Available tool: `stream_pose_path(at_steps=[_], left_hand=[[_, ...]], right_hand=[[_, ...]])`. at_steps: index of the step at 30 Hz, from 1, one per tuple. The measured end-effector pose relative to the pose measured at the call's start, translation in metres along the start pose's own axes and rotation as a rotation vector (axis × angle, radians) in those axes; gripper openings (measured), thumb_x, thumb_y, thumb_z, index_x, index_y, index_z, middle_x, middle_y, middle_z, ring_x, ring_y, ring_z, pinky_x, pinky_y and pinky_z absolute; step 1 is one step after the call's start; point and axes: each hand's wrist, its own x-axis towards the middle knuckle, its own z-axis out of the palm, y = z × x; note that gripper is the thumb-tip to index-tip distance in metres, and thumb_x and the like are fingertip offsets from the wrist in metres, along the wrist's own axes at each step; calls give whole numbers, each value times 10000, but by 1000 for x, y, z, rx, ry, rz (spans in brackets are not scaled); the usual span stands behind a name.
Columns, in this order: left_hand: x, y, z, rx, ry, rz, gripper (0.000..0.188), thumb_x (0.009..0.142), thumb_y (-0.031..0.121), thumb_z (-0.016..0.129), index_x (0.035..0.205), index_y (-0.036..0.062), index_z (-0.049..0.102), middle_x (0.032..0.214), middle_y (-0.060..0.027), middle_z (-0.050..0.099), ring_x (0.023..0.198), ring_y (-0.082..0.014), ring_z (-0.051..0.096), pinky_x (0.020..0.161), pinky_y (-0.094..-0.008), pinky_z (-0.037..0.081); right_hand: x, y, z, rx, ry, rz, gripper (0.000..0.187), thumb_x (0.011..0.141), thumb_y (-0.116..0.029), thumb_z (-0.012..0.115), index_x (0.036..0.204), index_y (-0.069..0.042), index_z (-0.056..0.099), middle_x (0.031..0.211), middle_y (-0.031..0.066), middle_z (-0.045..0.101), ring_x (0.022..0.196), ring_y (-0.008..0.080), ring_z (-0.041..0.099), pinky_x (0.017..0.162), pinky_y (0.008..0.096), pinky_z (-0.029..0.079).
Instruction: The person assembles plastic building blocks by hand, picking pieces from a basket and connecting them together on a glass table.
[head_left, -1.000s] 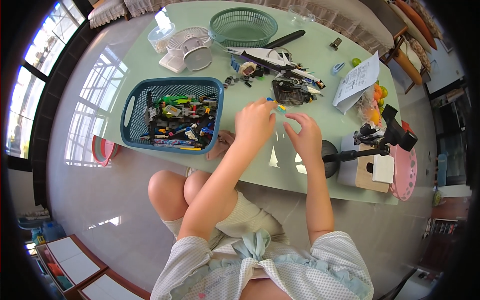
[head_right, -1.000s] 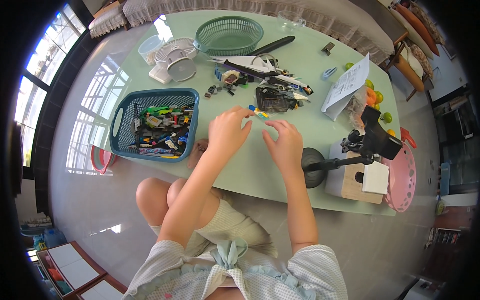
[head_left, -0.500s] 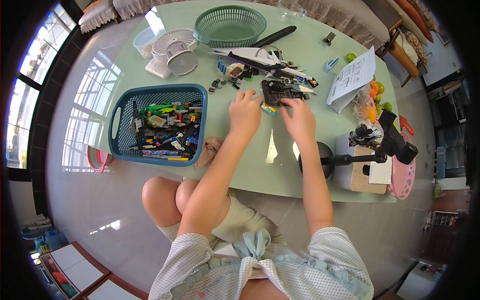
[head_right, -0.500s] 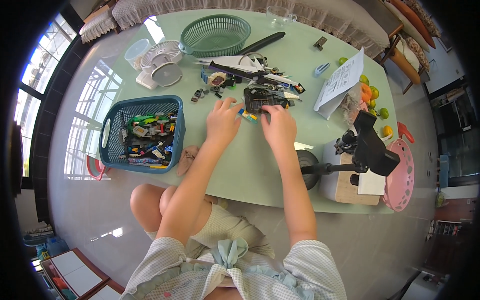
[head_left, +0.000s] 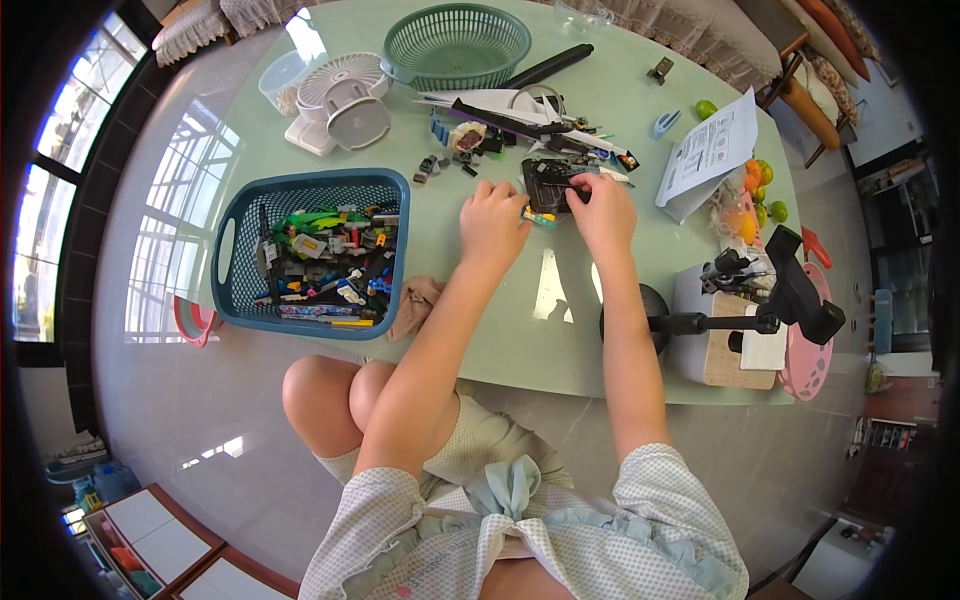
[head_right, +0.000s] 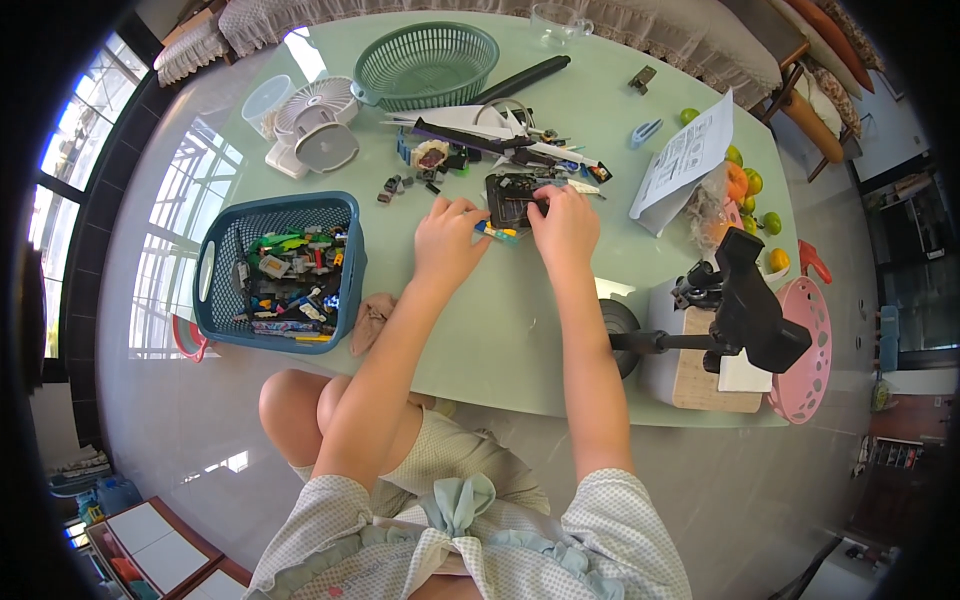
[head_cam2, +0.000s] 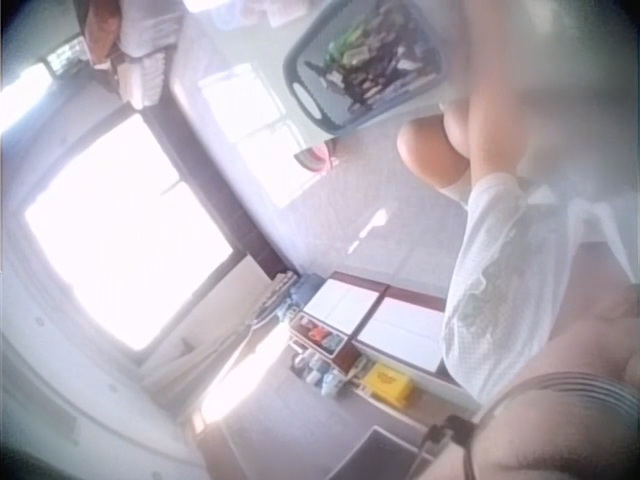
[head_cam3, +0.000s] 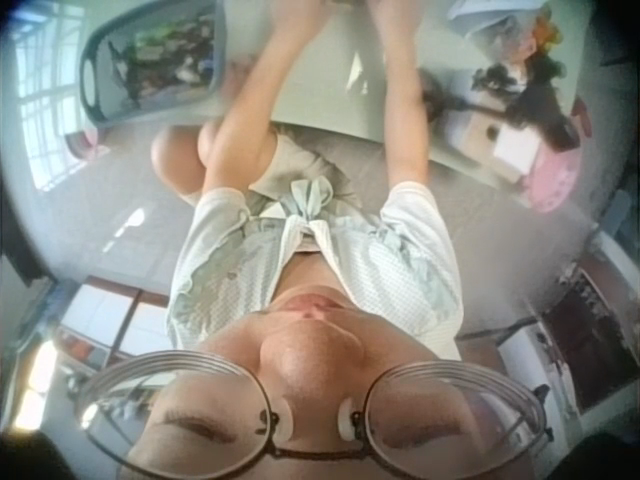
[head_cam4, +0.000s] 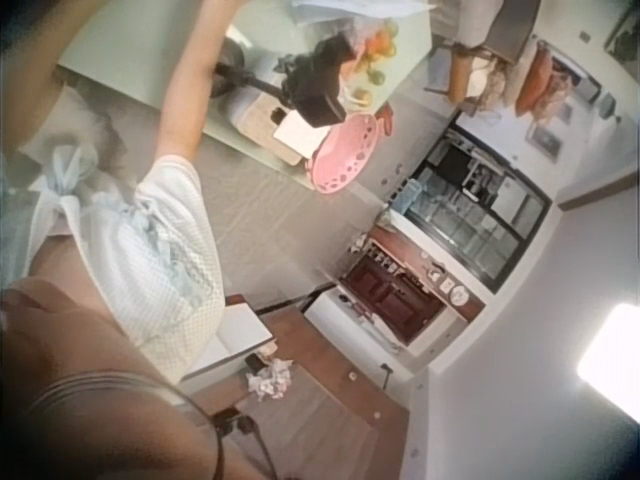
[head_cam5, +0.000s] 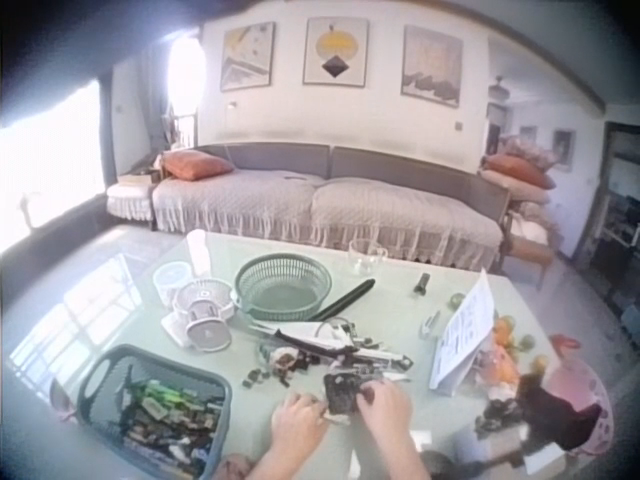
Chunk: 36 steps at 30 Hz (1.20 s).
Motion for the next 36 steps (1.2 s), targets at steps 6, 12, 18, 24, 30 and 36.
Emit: stream_pose_path(at_steps=[6,12,18,24,30,36], left_hand=[[-5,5,-5,47,-18,-14,221,644,144,774,863,157,749,878,28,637,903,-202,582,719,-340,484],[-14,8,-17,17,-59,-8,171,683,135,762,853,150,748,872,16,636,877,-209,586,731,-350,494],[-29,18,-42,1,-123,-58,157,735,134,739,892,129,731,889,-2,633,883,-224,588,726,-360,509],[-54,41,-70,-18,-123,-208,154,784,152,717,934,120,711,897,-14,622,903,-237,593,703,-381,511],[-69,55,-123,-121,-46,-177,166,789,150,720,951,111,709,905,-18,631,852,-231,612,692,-364,508],[-77,51,-178,-69,27,-204,184,780,141,721,960,117,702,918,4,613,854,-213,598,645,-357,510]], right_hand=[[-7,-1,-8,-16,-42,11,88,759,-208,732,777,-130,696,827,37,632,835,258,612,707,391,494],[-20,-1,-15,71,-28,24,75,776,-203,710,763,-130,700,826,36,634,829,264,612,690,390,495],[-45,-9,-31,154,-65,49,92,798,-221,697,789,-131,708,841,33,639,850,244,618,701,370,497],[-67,-14,-44,212,-72,49,119,813,-234,693,824,-115,702,881,34,640,874,224,621,730,346,497],[-75,-43,-65,286,-113,30,119,814,-221,696,845,-107,709,892,31,642,877,214,624,738,334,494],[-79,-77,-73,409,-127,-66,130,802,-220,714,846,-98,710,898,25,641,864,209,625,729,328,489]])
